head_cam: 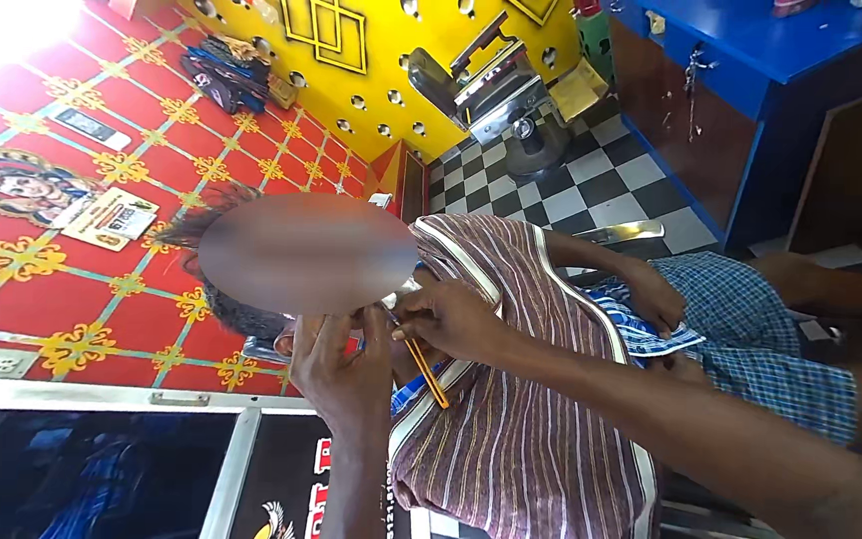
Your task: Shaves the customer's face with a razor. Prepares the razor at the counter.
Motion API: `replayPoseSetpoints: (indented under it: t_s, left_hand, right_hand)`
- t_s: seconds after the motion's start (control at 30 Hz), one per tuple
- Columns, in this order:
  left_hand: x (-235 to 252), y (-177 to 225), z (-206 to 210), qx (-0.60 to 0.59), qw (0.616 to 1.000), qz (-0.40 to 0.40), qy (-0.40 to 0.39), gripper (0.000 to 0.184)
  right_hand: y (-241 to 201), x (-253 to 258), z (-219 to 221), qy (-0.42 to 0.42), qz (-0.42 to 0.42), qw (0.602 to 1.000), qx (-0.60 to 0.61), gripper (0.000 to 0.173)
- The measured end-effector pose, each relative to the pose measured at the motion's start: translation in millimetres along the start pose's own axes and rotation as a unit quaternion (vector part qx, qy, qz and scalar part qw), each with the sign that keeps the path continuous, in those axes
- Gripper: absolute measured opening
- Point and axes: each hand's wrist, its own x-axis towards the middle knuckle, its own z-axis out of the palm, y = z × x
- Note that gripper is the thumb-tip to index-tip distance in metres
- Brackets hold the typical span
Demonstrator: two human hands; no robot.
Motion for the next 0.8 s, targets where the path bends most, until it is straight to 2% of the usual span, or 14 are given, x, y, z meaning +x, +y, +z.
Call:
replayPoseSetpoints:
  t_s: [0.17, 0.43, 0.6, 0.73, 0.8]
  left_hand:
    - [1, -3, 0, -0.011, 1.000, -0.002, 0.000, 0.019]
    - [0, -3, 2, -0.020, 1.000, -0.010, 0.002, 0.020]
    - [0, -4, 3, -0.024, 1.000, -0.011, 0.006, 0.018]
    - [0, -5, 2, -0.026, 1.000, -0.009, 0.007, 0.018]
    - [-2, -7, 3, -0.039, 0.999, -0.003, 0.016, 0.020]
  right_hand:
    - [2, 7, -6, -0.036, 0.044, 0.998, 0.028, 0.015]
    - [5, 6, -8, -0.037, 0.095, 0.973, 0.208, 0.013]
    - [3, 5, -8, -0.039, 0.052, 0.993, 0.103, 0.012]
    - [9, 3, -12, -0.051, 0.107, 0.969, 0.217, 0.012]
    - [7, -1, -23, -0.062, 0.109, 0.958, 0.259, 0.011]
